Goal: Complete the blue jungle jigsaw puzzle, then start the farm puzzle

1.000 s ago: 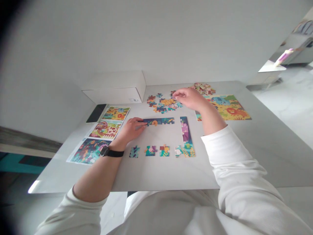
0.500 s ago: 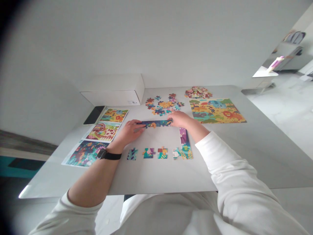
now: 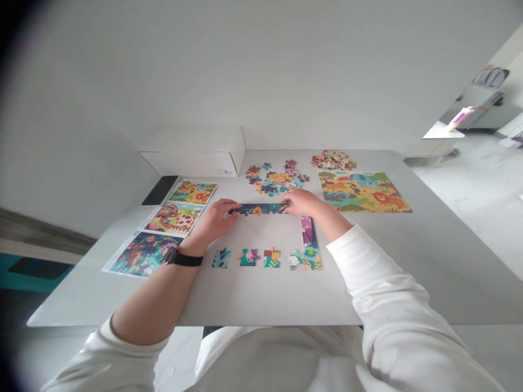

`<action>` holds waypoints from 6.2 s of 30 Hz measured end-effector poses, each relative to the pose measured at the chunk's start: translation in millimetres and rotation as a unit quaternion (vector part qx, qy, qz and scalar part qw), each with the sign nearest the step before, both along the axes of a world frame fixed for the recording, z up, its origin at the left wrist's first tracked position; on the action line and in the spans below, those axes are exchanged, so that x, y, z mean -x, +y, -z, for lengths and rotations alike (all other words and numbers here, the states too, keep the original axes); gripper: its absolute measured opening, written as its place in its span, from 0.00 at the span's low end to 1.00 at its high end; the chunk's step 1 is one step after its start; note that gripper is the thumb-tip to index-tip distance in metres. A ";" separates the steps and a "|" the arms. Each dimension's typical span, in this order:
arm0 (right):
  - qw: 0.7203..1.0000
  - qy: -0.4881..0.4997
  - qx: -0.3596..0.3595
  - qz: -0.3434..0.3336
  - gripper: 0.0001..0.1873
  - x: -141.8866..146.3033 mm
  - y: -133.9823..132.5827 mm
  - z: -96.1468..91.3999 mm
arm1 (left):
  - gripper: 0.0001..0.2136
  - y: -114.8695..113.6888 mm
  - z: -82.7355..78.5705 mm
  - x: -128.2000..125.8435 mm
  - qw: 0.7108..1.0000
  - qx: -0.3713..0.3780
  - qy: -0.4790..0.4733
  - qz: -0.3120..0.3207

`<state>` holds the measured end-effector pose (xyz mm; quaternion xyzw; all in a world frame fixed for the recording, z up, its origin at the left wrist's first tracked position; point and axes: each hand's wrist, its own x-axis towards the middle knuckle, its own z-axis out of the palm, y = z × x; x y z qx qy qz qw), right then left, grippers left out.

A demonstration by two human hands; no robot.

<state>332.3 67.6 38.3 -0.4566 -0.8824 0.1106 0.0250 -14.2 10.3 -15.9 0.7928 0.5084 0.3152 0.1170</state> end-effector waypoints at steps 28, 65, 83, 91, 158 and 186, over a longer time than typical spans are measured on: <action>0.962 0.107 0.035 0.249 0.19 -127.8 12.8 -41.2 | 0.17 -8.9 -13.2 2.1 0.998 -0.011 -0.041 -0.052; 0.997 0.033 -0.073 -0.003 0.19 11.4 31.6 31.8 | 0.19 -10.1 -12.4 -0.8 0.996 0.013 -0.065 -0.065; 0.991 0.002 -0.071 0.111 0.23 -21.9 35.7 33.3 | 0.19 -9.1 -10.1 1.6 0.996 0.016 -0.068 -0.056; 0.992 0.013 -0.054 0.117 0.18 -26.1 40.9 24.8 | 0.19 -7.8 -9.0 2.3 0.995 0.019 -0.078 -0.054; 0.970 0.160 -0.173 0.057 0.27 -31.6 -2.6 -23.1 | 0.17 -6.1 -5.7 -5.9 0.997 -0.006 -0.077 -0.024; 0.939 0.340 -0.060 0.008 0.33 -0.9 -128.6 25.0 | 0.13 -76.1 -37.5 -119.4 0.851 0.335 -0.403 0.026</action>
